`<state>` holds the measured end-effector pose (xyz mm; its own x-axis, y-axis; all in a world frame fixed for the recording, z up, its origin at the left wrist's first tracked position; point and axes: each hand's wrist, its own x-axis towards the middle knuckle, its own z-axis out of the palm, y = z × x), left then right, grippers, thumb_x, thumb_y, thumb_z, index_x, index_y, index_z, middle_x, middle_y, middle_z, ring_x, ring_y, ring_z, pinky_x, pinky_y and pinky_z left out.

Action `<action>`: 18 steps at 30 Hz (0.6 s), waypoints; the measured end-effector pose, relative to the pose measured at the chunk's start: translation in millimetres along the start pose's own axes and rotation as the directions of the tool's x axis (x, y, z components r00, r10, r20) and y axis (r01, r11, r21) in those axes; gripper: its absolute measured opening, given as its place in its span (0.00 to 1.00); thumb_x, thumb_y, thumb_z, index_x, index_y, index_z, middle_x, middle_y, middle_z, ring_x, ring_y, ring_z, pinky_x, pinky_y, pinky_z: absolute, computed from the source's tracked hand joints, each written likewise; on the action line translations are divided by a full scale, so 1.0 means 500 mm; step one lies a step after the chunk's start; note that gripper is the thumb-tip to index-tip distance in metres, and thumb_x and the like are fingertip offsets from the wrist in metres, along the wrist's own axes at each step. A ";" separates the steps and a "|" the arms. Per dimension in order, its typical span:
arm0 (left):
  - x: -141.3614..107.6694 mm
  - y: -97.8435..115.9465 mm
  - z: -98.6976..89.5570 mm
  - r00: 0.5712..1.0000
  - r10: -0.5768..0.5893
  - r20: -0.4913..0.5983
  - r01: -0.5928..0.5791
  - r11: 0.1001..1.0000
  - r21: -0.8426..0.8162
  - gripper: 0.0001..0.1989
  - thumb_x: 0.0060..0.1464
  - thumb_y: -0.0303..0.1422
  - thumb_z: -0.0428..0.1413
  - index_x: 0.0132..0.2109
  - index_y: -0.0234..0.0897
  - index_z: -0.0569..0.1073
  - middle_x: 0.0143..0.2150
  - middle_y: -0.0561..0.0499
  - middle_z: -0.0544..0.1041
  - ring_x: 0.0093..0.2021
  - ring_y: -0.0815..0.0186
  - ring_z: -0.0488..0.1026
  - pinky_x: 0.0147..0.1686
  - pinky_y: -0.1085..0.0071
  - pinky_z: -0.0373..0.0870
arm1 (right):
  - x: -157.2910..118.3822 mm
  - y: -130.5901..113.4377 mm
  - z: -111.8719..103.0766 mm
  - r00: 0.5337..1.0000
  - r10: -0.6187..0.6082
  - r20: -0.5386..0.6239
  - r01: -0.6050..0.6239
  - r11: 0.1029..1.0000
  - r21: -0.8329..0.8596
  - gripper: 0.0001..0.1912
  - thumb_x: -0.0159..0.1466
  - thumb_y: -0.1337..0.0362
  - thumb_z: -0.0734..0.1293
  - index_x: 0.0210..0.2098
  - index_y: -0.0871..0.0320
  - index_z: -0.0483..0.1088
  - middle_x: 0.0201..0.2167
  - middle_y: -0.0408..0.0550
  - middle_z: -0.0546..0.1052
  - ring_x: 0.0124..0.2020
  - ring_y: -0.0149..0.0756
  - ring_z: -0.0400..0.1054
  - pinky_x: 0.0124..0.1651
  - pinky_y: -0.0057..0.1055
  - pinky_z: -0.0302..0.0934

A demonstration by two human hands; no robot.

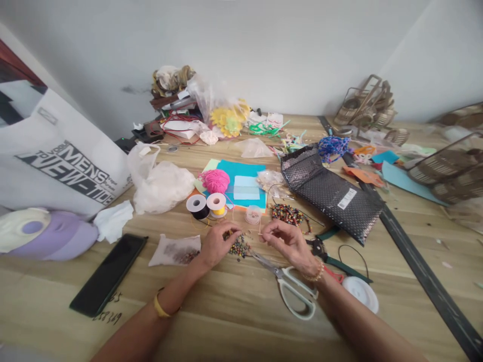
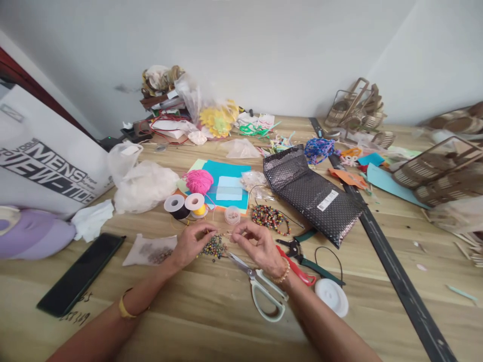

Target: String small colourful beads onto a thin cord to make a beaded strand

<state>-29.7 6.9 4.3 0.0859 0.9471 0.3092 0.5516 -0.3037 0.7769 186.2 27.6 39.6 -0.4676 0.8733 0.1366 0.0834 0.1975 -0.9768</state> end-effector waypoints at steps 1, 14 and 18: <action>0.000 -0.003 0.000 1.000 0.010 0.019 -0.010 1.000 0.007 0.05 0.54 0.30 0.57 0.32 0.37 0.77 0.31 0.49 0.80 0.35 0.63 0.75 0.40 0.66 0.71 | -0.001 -0.002 0.000 1.000 -0.007 0.009 0.007 1.000 -0.007 0.14 0.63 0.53 0.66 0.30 0.59 0.71 0.28 0.48 0.75 0.29 0.34 0.68 0.32 0.29 0.62; -0.010 -0.016 0.013 0.988 0.083 0.130 -0.100 0.985 0.138 0.06 0.52 0.23 0.57 0.34 0.37 0.78 0.33 0.48 0.77 0.38 0.62 0.73 0.43 0.65 0.69 | 0.007 0.076 0.013 1.000 0.016 -0.027 -0.016 1.000 -0.014 0.14 0.64 0.53 0.65 0.31 0.58 0.69 0.32 0.47 0.71 0.29 0.32 0.63 0.29 0.27 0.59; -0.012 -0.020 0.014 0.991 0.086 0.102 -0.100 0.985 0.144 0.08 0.54 0.23 0.56 0.37 0.38 0.78 0.34 0.48 0.77 0.39 0.62 0.72 0.44 0.64 0.69 | 0.007 0.086 0.017 0.997 0.042 -0.069 -0.042 0.999 0.010 0.14 0.63 0.52 0.65 0.31 0.58 0.68 0.30 0.46 0.69 0.25 0.30 0.61 0.26 0.26 0.58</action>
<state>-29.8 5.2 -9.2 0.2172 0.9232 0.3170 0.6536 -0.3787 0.6553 180.9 35.2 -3.2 -0.4022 0.9094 0.1062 0.0938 0.1563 -0.9832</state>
